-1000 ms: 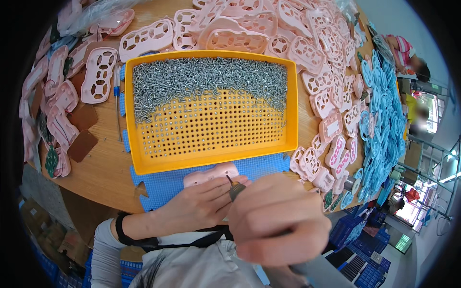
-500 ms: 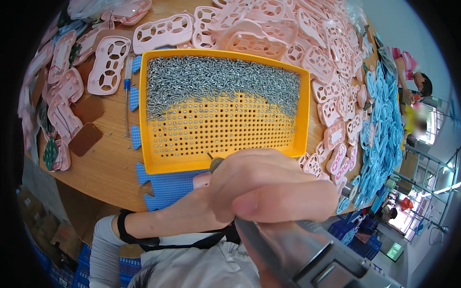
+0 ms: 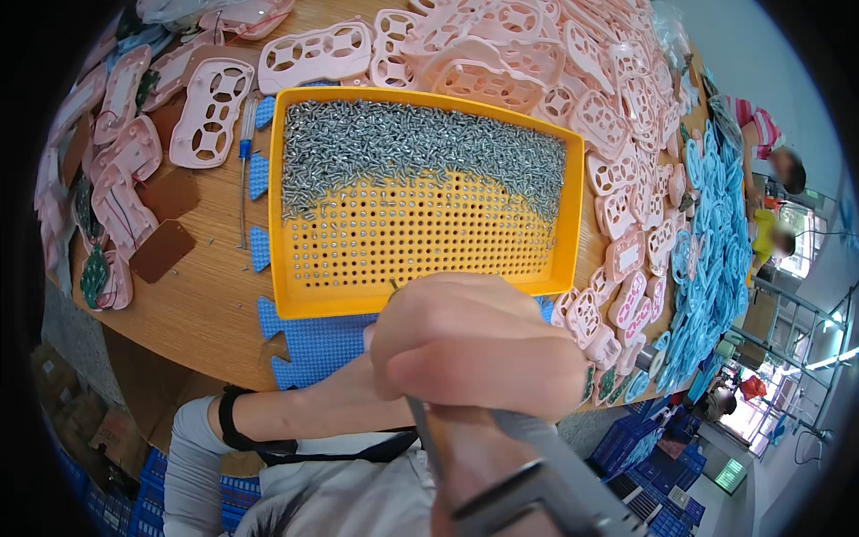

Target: Assembling plastic toy parts using a power screwdriver.

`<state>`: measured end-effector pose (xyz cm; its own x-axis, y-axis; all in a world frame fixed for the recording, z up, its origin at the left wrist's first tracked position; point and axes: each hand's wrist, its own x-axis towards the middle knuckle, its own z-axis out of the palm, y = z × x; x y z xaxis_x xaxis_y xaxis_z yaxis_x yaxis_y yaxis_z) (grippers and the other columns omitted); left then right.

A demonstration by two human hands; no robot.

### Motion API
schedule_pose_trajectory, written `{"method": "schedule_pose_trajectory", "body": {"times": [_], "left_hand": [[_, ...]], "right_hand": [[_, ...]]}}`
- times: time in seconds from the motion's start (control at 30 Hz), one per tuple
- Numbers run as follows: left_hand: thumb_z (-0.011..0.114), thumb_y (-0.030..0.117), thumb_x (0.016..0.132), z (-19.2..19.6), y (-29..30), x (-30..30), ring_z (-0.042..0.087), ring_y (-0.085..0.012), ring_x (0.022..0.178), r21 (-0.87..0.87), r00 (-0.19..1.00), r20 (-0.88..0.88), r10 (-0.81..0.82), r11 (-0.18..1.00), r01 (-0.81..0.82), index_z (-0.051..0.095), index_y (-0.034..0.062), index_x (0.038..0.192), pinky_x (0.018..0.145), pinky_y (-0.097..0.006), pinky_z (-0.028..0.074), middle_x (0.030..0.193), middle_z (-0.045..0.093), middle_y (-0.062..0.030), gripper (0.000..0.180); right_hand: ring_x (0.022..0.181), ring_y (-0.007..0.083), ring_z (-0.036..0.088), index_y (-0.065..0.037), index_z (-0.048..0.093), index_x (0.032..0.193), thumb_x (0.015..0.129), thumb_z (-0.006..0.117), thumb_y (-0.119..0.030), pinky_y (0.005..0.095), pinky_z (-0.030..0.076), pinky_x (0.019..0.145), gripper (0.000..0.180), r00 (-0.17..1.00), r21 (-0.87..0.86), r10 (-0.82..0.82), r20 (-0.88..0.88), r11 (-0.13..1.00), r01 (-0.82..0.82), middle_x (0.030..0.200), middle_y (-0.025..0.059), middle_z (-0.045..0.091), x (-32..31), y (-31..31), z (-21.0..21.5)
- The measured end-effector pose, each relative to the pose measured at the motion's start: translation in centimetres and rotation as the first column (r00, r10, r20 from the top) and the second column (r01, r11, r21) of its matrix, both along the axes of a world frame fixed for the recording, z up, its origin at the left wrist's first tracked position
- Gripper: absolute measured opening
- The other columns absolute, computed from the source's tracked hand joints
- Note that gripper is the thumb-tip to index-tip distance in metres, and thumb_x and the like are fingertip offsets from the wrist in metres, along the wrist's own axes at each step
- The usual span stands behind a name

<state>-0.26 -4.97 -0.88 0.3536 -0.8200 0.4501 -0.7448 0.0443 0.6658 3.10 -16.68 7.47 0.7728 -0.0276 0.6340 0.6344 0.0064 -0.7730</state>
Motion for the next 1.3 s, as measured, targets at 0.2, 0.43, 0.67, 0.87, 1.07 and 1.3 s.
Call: {"method": "schedule_pose_trajectory", "body": {"times": [0.2,0.43,0.67,0.87,1.07,1.3], "left_hand": [[0.053,0.015,0.070,0.5,0.5,0.0,0.054,-0.0261,0.110,0.126,0.985,0.161,-0.056,0.991,0.036,0.062,-0.0061,0.098,0.099,-0.035,0.039,0.112,0.059,-0.0158,0.036],[0.051,0.013,0.075,0.9,0.3,0.2,0.051,-0.0268,0.116,0.154,0.984,0.169,-0.061,0.987,0.034,0.052,-0.0079,0.117,0.099,-0.038,0.041,0.122,0.053,-0.0193,0.046],[0.050,0.005,0.079,1.2,0.2,0.5,0.050,-0.0263,0.117,0.193,0.985,0.131,-0.113,0.977,0.086,0.049,-0.0099,0.119,0.099,-0.035,0.043,0.124,0.051,-0.0191,0.042],[0.042,0.002,0.090,0.7,-0.3,0.1,0.054,-0.0193,0.106,0.170,0.995,0.085,-0.043,0.985,0.028,0.047,-0.0049,0.119,0.090,-0.028,0.045,0.108,0.055,-0.0102,0.030],[0.055,0.006,0.073,-0.5,-1.0,-0.8,0.050,-0.0189,0.086,-0.036,0.975,0.056,0.213,0.977,-0.211,0.048,0.0015,0.086,0.075,-0.028,0.042,0.084,0.046,-0.0050,0.016],[0.050,0.008,0.090,0.8,0.3,0.8,0.051,-0.0123,0.096,-0.058,0.988,-0.125,0.091,0.993,-0.099,0.051,0.0006,0.103,0.081,-0.024,0.043,0.096,0.051,-0.0048,0.015]], "right_hand": [[0.044,0.0241,0.054,-0.001,0.040,0.091,0.088,0.054,-0.008,0.0350,0.048,0.041,0.015,0.997,0.089,-0.070,-0.023,0.993,0.071,0.057,0.0148,0.054,-1.8,-0.3,2.0],[0.042,0.0168,0.055,-0.004,0.040,0.095,0.082,0.062,-0.033,0.0267,0.047,0.036,0.038,0.985,0.050,0.151,-0.084,0.988,-0.147,0.057,0.0073,0.057,-3.0,-0.2,1.6],[0.048,0.0199,0.053,-0.001,0.040,0.110,0.085,0.051,-0.060,0.0284,0.048,0.043,0.065,0.976,-0.040,0.214,-0.041,0.976,-0.215,0.069,0.0109,0.054,-2.6,0.2,1.0],[0.042,0.0216,0.050,0.004,0.044,0.087,0.080,0.057,0.000,0.0309,0.039,0.038,0.015,0.997,0.115,0.058,-0.059,0.992,-0.051,0.059,0.0156,0.054,-3.0,1.7,-0.1],[0.038,0.0186,0.044,0.004,0.048,0.080,0.070,0.059,0.005,0.0272,0.029,0.036,0.015,0.990,0.213,0.082,0.110,0.971,-0.104,0.053,0.0128,0.050,-1.9,2.3,-1.7],[0.042,0.0206,0.055,0.001,0.044,0.088,0.085,0.055,-0.006,0.0302,0.048,0.041,0.012,0.864,0.030,0.486,-0.136,0.873,-0.486,0.058,0.0140,0.057,-0.7,-1.0,-0.4]]}}
